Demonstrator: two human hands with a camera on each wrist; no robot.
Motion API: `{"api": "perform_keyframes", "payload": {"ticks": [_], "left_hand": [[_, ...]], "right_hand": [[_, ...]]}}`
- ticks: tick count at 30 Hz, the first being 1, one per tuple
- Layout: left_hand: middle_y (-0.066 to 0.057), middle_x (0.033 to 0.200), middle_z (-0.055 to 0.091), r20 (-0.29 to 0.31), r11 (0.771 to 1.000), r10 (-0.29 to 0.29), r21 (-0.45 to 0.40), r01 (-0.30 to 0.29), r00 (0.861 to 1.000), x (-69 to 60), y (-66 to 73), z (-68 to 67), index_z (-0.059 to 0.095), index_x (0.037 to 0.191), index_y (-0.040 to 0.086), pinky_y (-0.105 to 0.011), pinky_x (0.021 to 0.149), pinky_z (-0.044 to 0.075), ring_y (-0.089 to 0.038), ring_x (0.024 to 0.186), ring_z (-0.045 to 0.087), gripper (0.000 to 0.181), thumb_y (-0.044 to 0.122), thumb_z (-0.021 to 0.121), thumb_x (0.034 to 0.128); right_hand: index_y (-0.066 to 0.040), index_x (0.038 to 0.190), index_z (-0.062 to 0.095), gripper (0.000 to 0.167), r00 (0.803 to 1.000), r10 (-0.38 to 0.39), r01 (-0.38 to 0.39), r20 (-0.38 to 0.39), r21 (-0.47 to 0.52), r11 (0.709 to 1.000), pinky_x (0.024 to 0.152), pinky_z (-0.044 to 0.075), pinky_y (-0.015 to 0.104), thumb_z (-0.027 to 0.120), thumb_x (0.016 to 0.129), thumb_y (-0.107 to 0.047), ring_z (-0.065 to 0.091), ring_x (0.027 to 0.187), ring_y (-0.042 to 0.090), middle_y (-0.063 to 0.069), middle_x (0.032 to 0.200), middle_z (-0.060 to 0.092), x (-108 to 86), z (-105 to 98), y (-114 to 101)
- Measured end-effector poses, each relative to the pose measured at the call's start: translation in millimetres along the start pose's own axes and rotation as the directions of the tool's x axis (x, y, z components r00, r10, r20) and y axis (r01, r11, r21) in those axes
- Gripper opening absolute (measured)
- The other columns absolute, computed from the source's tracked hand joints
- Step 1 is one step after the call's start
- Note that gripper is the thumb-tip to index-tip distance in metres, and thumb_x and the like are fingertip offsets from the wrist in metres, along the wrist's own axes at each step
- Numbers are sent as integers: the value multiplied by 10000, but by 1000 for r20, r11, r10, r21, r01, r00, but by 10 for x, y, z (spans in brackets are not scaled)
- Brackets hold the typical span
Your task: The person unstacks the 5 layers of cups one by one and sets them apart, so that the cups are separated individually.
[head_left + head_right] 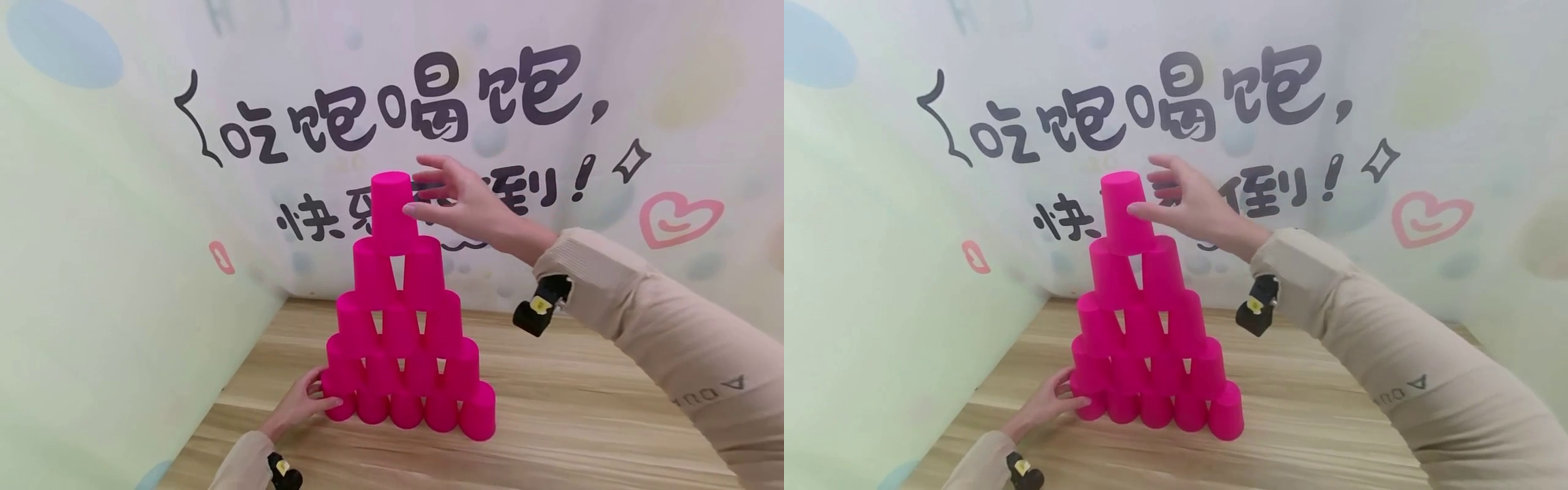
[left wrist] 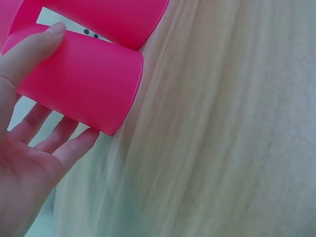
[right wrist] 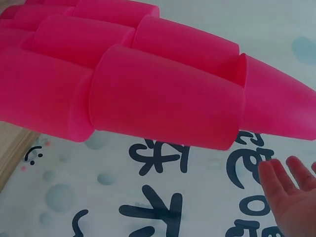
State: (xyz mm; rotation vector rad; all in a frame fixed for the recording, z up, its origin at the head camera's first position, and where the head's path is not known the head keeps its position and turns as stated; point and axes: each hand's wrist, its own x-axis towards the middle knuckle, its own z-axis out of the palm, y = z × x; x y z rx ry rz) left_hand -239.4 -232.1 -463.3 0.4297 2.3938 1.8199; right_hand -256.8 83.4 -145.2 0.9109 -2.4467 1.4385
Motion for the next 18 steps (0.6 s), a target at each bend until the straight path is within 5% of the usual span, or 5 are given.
{"api": "perform_keyframes", "payload": {"ticks": [18], "left_hand": [[-172,1117,521,48,999,-23,26,21,999,38,-18,-67,428,1208,-17,-352,787,488,-307,990,541,560,120,712,745]], "right_hand": [[-137,1326,324,742,999,21,-22,24,62,998,792,467,346,733,708,-177,503,984,187,45,1145,482,58,210,50]]}}
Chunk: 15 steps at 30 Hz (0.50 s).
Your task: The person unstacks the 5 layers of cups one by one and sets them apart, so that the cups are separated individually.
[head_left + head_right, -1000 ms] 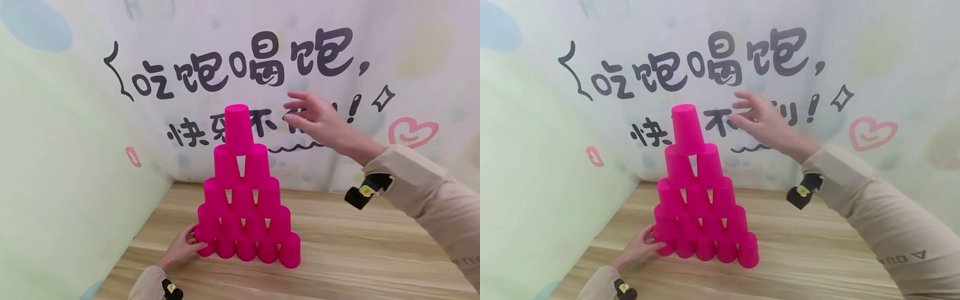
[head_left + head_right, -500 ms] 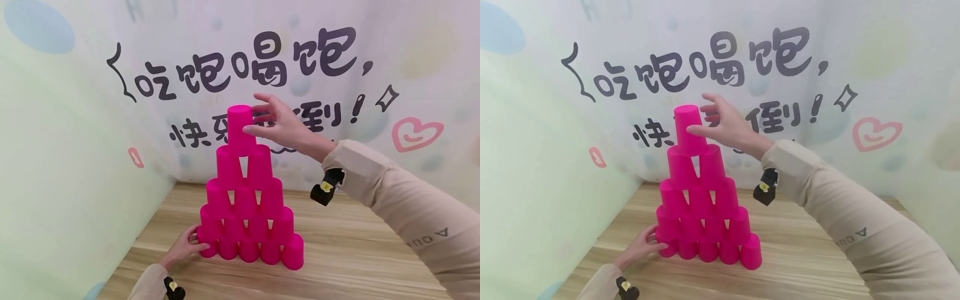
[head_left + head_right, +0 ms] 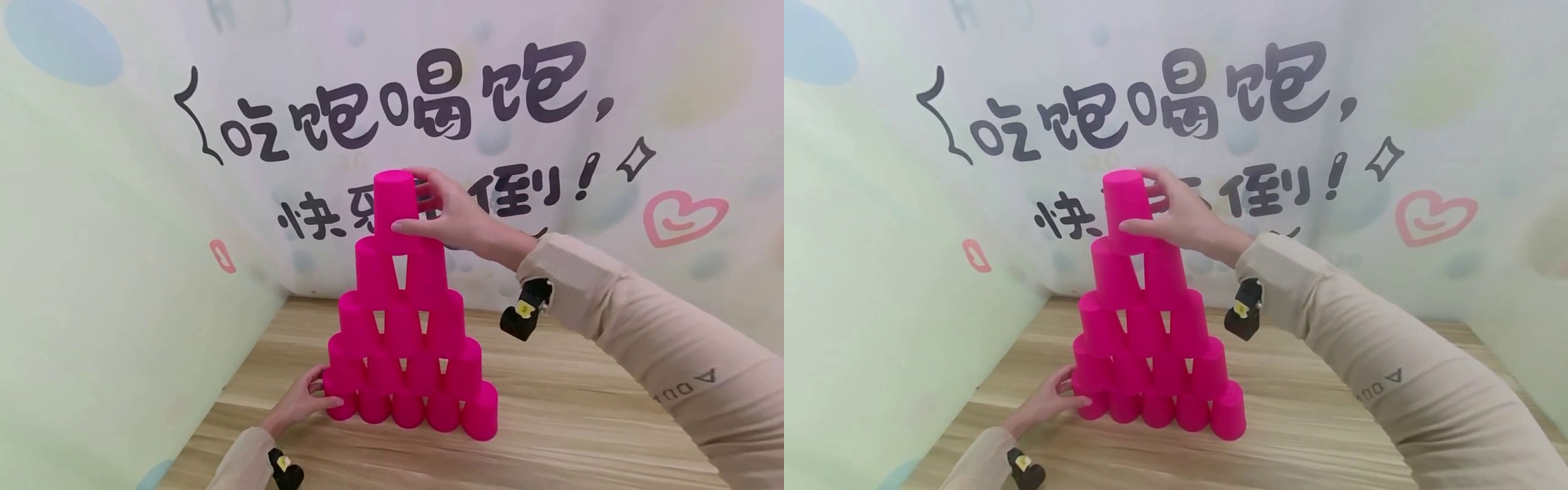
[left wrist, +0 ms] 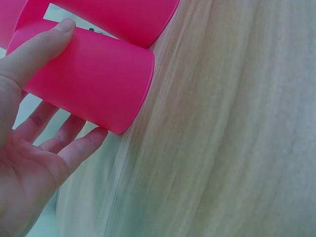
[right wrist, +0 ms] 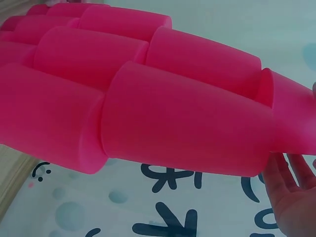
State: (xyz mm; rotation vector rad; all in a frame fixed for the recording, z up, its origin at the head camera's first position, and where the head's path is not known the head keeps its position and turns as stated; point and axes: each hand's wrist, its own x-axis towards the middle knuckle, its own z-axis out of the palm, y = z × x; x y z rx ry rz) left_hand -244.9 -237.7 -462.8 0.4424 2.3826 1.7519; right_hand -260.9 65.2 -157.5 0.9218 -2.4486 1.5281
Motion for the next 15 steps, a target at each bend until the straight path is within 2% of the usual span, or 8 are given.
{"api": "perform_keyframes", "payload": {"ticks": [9,15], "left_hand": [[-177,1118,518,6,1000,8,8,-8,1000,-8,8,5,433,1199,-23,-366,803,479,-315,992,538,551,114,711,744],[-177,1113,516,4,1000,11,3,-11,1000,-4,15,5,434,1196,-21,-354,793,485,-313,985,541,552,115,714,741]], "right_hand": [[-132,1282,366,687,1000,0,0,-3,-24,1000,771,478,342,736,707,-206,514,956,182,37,1106,501,0,3,3],[-135,1296,350,692,999,-23,21,-42,-37,999,773,476,335,730,721,-201,517,963,172,32,1109,503,1,-123,-108]]}}
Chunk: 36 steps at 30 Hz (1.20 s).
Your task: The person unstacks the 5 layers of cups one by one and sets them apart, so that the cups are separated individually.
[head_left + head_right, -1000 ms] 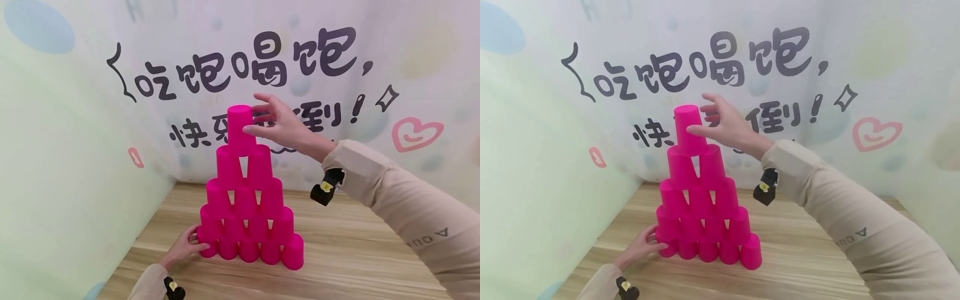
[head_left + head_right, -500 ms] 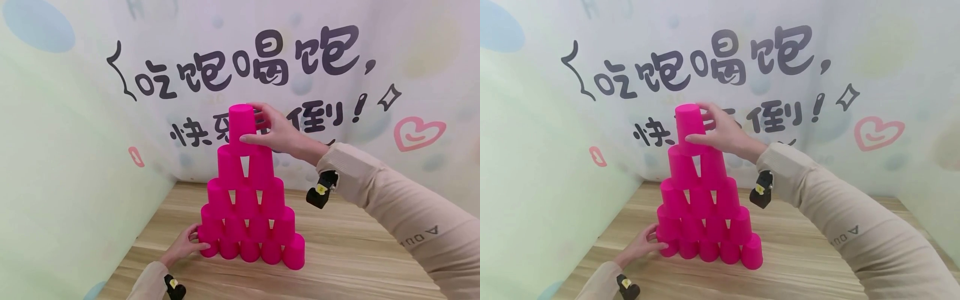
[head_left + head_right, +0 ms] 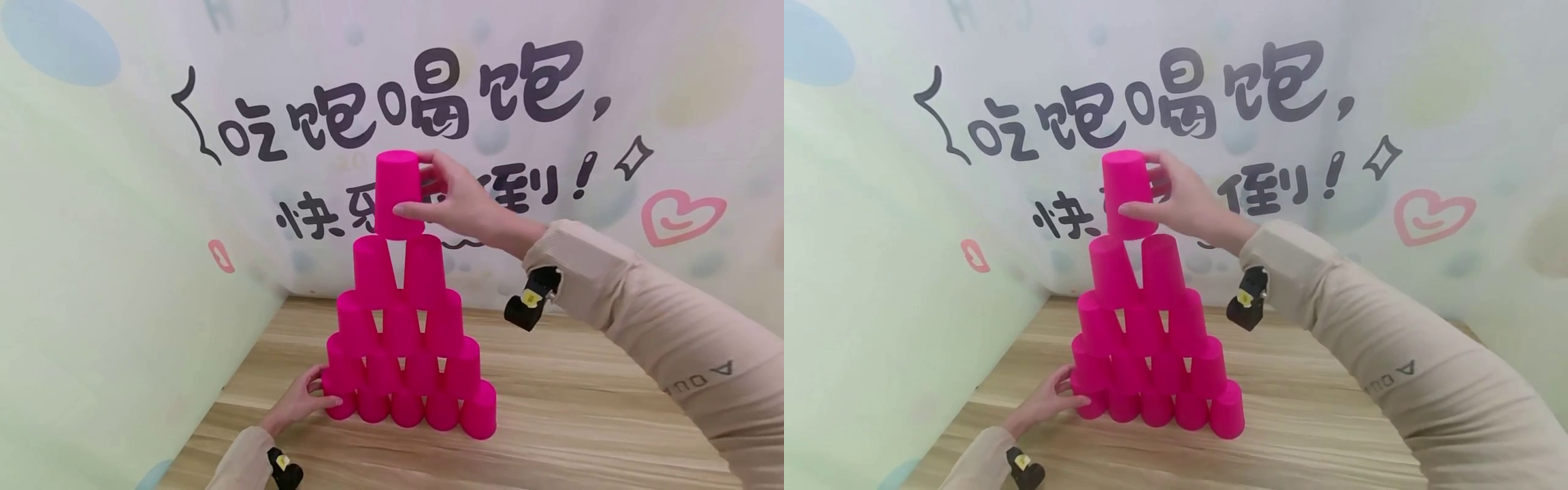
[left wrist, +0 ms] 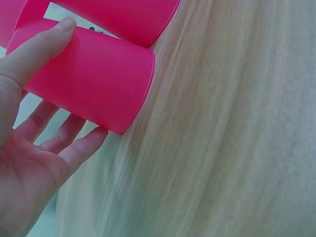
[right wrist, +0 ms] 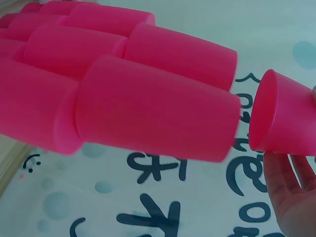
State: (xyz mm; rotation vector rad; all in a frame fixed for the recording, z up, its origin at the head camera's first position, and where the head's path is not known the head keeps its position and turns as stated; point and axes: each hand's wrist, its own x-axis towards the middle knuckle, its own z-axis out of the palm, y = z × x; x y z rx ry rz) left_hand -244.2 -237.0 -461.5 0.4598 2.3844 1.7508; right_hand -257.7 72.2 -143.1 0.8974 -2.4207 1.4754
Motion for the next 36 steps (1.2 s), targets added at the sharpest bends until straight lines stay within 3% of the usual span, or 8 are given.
{"api": "perform_keyframes", "payload": {"ticks": [9,15,20,26,32,36], "left_hand": [[-165,1114,515,5,1000,-3,11,3,1000,-14,16,7,419,1201,-37,-329,789,486,-301,996,537,554,110,705,751],[-157,1108,516,-13,1000,-17,-2,17,1000,-67,25,-2,420,1204,-40,-301,779,488,-283,994,540,555,88,706,745],[-168,1104,512,-31,1000,-20,9,21,999,-128,35,-29,416,1201,-52,-305,773,492,-300,989,542,561,84,709,741],[-178,1134,498,-31,999,-44,7,45,999,-118,45,-28,414,1215,-33,-337,800,483,-322,1019,526,568,100,706,746],[-177,1154,491,-18,998,-54,7,54,998,-77,65,1,406,1225,-31,-356,814,476,-322,1035,514,576,108,703,752],[-177,1139,501,-12,999,-31,16,31,999,-48,76,38,411,1219,-42,-332,805,480,-309,1016,528,575,108,706,748]], "right_hand": [[-129,1320,321,672,997,36,-39,-75,-45,998,784,464,343,692,764,-190,498,1003,193,64,1171,480,-138,-390,-60],[-137,1303,345,619,988,61,-66,-140,-30,997,743,461,279,675,783,-193,512,961,207,72,1145,494,-282,-634,110],[-125,1291,349,615,980,92,-105,-177,-65,992,717,459,250,678,781,-227,512,940,199,72,1141,493,-402,-782,410],[-91,1314,297,684,960,176,-207,-219,-124,971,714,460,246,673,780,-294,472,1006,233,103,1196,447,-606,-960,882],[-55,1333,260,753,937,229,-278,-263,-170,945,731,459,310,678,769,-328,446,1052,313,152,1236,411,-821,-1067,1392],[-5,1330,248,754,924,252,-307,-286,-168,937,769,442,388,663,785,-320,428,1061,369,216,1222,406,-993,-1048,1739]]}}
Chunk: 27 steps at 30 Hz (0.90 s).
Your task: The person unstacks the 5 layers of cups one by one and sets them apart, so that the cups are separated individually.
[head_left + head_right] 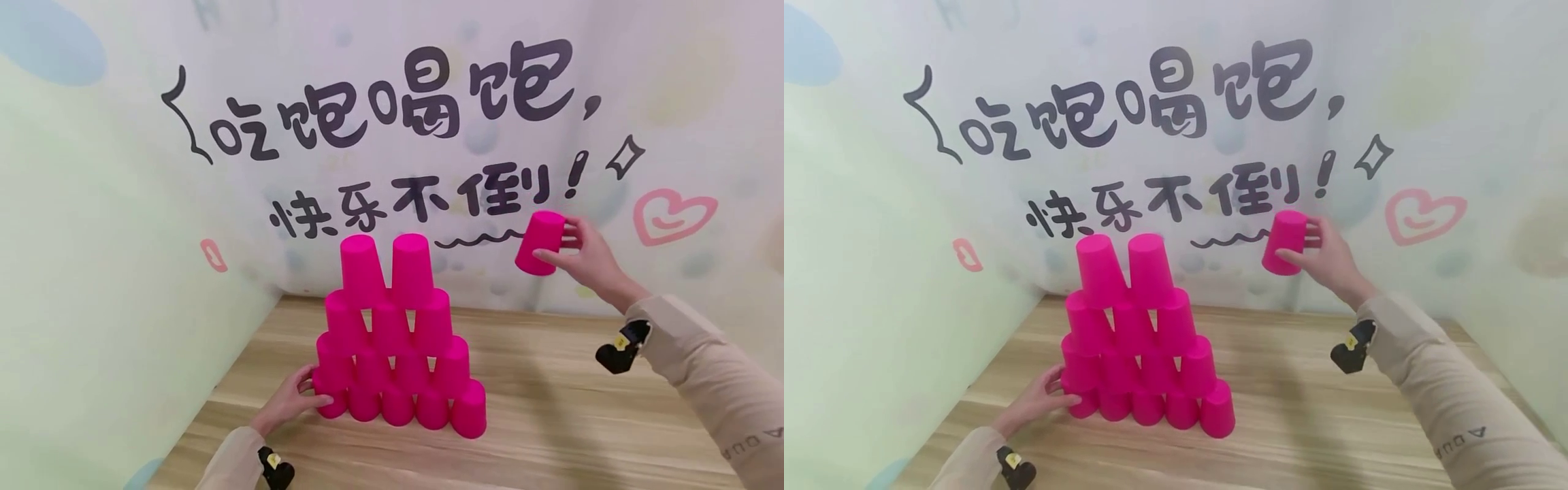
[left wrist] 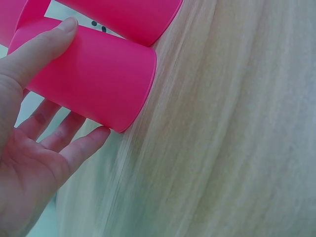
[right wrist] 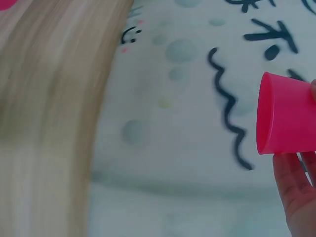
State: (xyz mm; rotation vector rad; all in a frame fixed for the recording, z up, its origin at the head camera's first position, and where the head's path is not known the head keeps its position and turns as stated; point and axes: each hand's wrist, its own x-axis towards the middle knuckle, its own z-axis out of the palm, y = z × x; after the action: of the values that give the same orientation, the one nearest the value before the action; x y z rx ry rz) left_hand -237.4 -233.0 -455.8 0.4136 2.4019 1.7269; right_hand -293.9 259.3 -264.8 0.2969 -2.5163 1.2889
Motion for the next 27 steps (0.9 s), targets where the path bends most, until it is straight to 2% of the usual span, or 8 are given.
{"api": "perform_keyframes", "payload": {"ticks": [5,9,13,19,24,27], "left_hand": [[-171,1117,517,15,999,33,1,-33,999,15,-18,26,416,1208,-54,-297,797,481,-278,992,546,571,116,708,748],[-163,1116,518,4,1000,18,-7,-18,1000,8,-29,28,427,1204,-41,-291,798,479,-280,999,542,565,114,713,742],[-172,1126,512,-8,1000,8,-6,-9,1000,-2,-39,8,431,1207,-33,-307,808,477,-309,1016,529,560,107,711,743],[-183,1143,507,-12,1000,13,-2,-13,1000,0,-36,-6,427,1220,-33,-322,817,475,-321,1030,521,566,112,706,749],[-190,1139,504,-15,999,43,-4,-43,999,5,-52,-1,428,1219,-45,-352,829,468,-326,1021,523,548,78,694,756],[-191,1141,503,-18,998,57,-18,-58,998,2,-70,2,428,1220,-51,-387,837,460,-331,1021,522,545,62,690,756]], "right_hand": [[46,1300,242,748,999,43,-43,1,-27,999,802,424,504,656,793,-316,422,1046,420,275,1186,407,-179,199,501],[64,1293,217,779,997,76,-75,27,-36,997,788,439,521,663,786,-326,418,1032,436,292,1179,391,-316,374,793],[66,1290,198,793,994,104,-103,40,-28,994,774,454,507,674,780,-310,421,1025,436,295,1175,384,-396,542,999],[112,1243,226,733,995,98,-99,-16,-40,994,765,458,502,697,768,-188,444,979,443,310,1125,401,-476,770,1244],[131,1209,250,680,995,97,-98,-32,-44,994,775,441,511,700,751,-94,452,962,450,317,1096,409,-552,897,1427],[118,1215,239,664,992,124,-124,-19,-19,992,785,438,515,684,760,-71,445,971,448,305,1108,393,-587,945,1518]]}}
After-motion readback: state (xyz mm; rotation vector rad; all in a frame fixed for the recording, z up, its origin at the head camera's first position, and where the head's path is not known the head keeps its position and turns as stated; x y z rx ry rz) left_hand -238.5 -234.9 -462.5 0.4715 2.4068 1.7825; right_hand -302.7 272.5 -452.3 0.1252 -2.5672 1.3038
